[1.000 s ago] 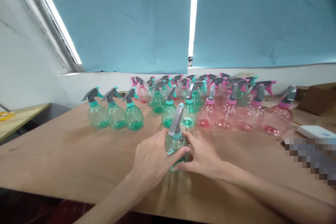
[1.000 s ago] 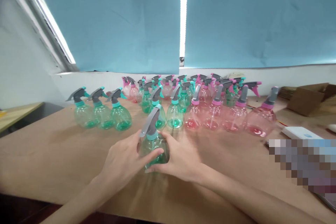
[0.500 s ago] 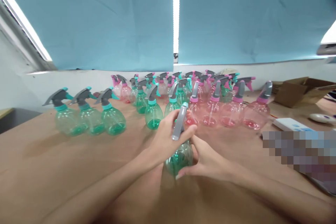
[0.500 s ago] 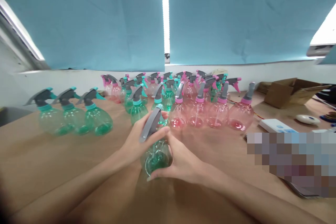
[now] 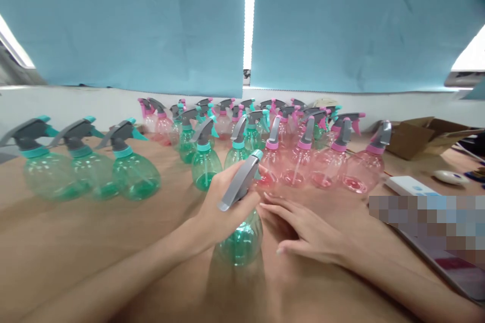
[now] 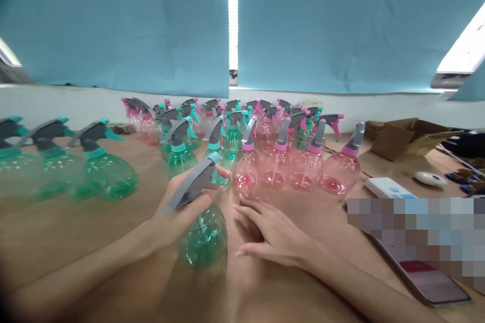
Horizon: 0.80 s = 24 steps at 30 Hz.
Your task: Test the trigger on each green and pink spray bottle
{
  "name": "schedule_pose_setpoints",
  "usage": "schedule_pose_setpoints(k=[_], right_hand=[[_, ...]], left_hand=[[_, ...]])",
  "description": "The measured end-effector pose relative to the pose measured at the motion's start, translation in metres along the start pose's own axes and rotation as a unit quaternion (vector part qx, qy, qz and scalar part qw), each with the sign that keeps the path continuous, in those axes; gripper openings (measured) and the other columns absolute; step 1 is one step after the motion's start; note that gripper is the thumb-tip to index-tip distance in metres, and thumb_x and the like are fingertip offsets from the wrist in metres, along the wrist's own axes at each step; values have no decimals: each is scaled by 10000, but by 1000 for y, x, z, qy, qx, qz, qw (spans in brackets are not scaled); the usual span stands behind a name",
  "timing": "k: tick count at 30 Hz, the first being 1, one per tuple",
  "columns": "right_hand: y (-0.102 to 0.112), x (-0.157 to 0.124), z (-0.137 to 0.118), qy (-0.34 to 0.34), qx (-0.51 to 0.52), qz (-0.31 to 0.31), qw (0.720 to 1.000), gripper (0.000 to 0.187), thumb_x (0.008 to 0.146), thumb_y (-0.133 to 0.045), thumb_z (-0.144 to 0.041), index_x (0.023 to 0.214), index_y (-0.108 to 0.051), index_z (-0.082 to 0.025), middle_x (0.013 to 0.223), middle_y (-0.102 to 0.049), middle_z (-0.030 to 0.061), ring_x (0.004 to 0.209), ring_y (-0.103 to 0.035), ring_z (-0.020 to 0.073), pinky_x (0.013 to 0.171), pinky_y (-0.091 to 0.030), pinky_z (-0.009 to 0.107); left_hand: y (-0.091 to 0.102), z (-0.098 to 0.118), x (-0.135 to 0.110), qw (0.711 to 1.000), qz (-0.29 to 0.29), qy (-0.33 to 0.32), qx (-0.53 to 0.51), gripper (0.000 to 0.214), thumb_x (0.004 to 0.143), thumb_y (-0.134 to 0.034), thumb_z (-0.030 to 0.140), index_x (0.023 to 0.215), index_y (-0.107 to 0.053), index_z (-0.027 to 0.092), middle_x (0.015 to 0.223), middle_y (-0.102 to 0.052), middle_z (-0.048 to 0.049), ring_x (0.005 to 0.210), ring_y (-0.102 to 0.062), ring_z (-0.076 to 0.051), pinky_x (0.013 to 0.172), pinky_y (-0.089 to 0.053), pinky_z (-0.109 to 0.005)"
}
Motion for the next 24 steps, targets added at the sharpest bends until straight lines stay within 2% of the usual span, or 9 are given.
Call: schedule_pose_setpoints(k=[6,11,15,20,24], right_hand=[[-6,2,7,-36,-37,-35,998,937,783,-566,-754,1503,-366,-190,1582,-264,128,1459,-211,362,1166,-226,568],[-8,2,4,-43,-34,-42,998,909,805,-574,-722,1516,-326,-214,1592,-227,93,1469,-171,342,1179,-205,555],[-10,1,4,-38,-36,-52,997,922,809,-572,-719,1515,-325,-179,1597,-175,115,1473,-146,344,1183,-172,560],[-9,0,5,-29,-31,-45,998,910,807,-587,-706,1515,-325,-197,1595,-197,104,1476,-145,330,1186,-165,556],[-10,0,5,-26,-41,-51,998,955,784,-572,-749,1522,-303,-205,1599,-188,101,1477,-139,331,1184,-169,558]], left_hand=[[2,-1,6,1000,-4,2,-11,183,765,-517,155,918,-611,191,692,-578,16,663,-573,-151,590,-471,-266],[3,1,6,1000,-12,5,-2,80,767,-522,167,817,-577,196,659,-552,22,651,-564,-148,567,-456,-254],[2,-1,6,1000,-21,10,-4,57,772,-508,182,718,-514,196,615,-511,28,599,-523,-136,539,-419,-252],[2,-6,5,999,-26,19,14,61,782,-478,198,779,-538,186,591,-442,49,497,-383,-96,472,-298,-237],[2,-5,6,999,-31,18,29,79,777,-458,185,768,-536,184,643,-484,38,524,-416,-94,496,-317,-238]])
Point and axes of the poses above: each hand's wrist, its own x-axis towards the middle knuckle, its own y-axis out of the back of the hand, z = x × y, the point moved 7 cm from there along x, towards the middle knuckle
